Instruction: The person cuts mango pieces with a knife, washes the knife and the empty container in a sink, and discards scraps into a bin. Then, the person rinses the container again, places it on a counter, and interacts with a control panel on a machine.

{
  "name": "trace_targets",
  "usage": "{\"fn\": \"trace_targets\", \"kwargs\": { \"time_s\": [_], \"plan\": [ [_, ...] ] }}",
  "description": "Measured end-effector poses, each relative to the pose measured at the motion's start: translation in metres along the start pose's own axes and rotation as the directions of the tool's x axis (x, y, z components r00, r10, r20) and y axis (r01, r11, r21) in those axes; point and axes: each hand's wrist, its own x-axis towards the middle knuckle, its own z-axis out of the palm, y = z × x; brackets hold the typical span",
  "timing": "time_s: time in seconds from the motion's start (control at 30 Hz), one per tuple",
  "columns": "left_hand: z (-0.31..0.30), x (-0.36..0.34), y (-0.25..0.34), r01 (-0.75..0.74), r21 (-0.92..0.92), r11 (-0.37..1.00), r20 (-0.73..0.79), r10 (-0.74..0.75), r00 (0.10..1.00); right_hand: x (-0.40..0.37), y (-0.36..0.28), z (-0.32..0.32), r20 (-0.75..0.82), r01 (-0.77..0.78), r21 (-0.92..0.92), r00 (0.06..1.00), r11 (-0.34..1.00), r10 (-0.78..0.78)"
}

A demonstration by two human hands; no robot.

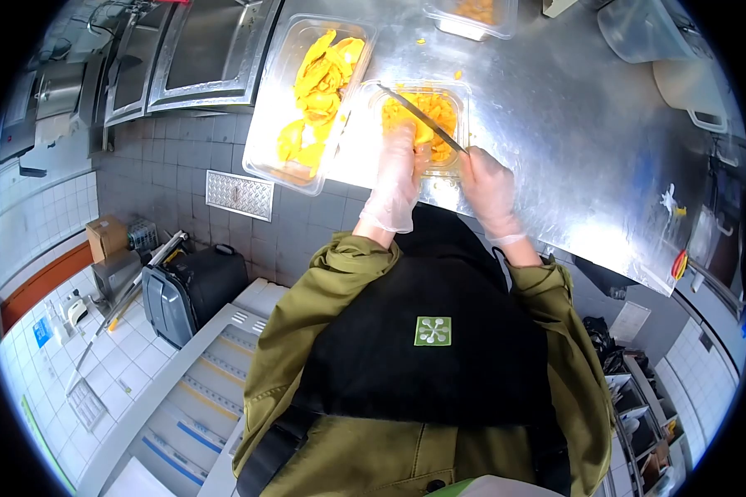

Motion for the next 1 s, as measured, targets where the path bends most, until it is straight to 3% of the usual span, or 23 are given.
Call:
{"fn": "trace_targets", "kwargs": {
  "time_s": [0.3,0.43,0.5,0.6,0.7,0.8,0.83,0.9,1.0],
  "plan": [
    [-0.014,-0.006,-0.001,-0.037,0.205,0.978,0.026,0.032,0.999,0.023,0.003,0.019,0.038,0.154,-0.104,0.988,0.983,-0.151],
    [-0.024,-0.006,-0.002,0.042,0.264,0.964,0.12,-0.076,0.99,0.033,0.001,0.014,0.14,0.169,-0.12,0.979,0.978,-0.152],
    [-0.034,0.0,0.002,0.101,0.272,0.957,0.201,-0.16,0.967,0.034,0.006,0.015,0.138,0.14,-0.116,0.983,0.983,-0.123],
    [-0.035,-0.009,0.009,0.101,0.279,0.955,0.181,-0.156,0.971,0.033,0.011,0.008,0.1,0.115,-0.047,0.989,0.992,-0.109],
    [-0.035,-0.003,0.002,-0.014,0.258,0.966,0.071,-0.005,0.997,0.021,0.004,-0.008,0.088,0.059,0.088,0.994,0.994,-0.067],
    [-0.034,-0.002,0.003,-0.1,0.247,0.964,0.208,0.049,0.977,0.014,-0.004,-0.02,0.115,0.004,0.16,0.993,0.987,-0.023],
    [-0.031,-0.003,0.002,-0.087,0.246,0.965,0.186,0.041,0.982,0.013,-0.005,-0.022,0.126,-0.012,0.17,0.992,0.985,-0.01],
    [-0.022,-0.005,0.002,-0.063,0.246,0.967,0.144,0.028,0.989,0.014,-0.004,-0.021,0.107,0.036,0.133,0.993,0.99,-0.05],
    [-0.012,-0.006,-0.003,-0.143,0.267,0.953,0.12,0.114,0.986,0.015,-0.001,-0.018,0.106,0.079,0.063,0.991,0.995,-0.085]
  ]
}}
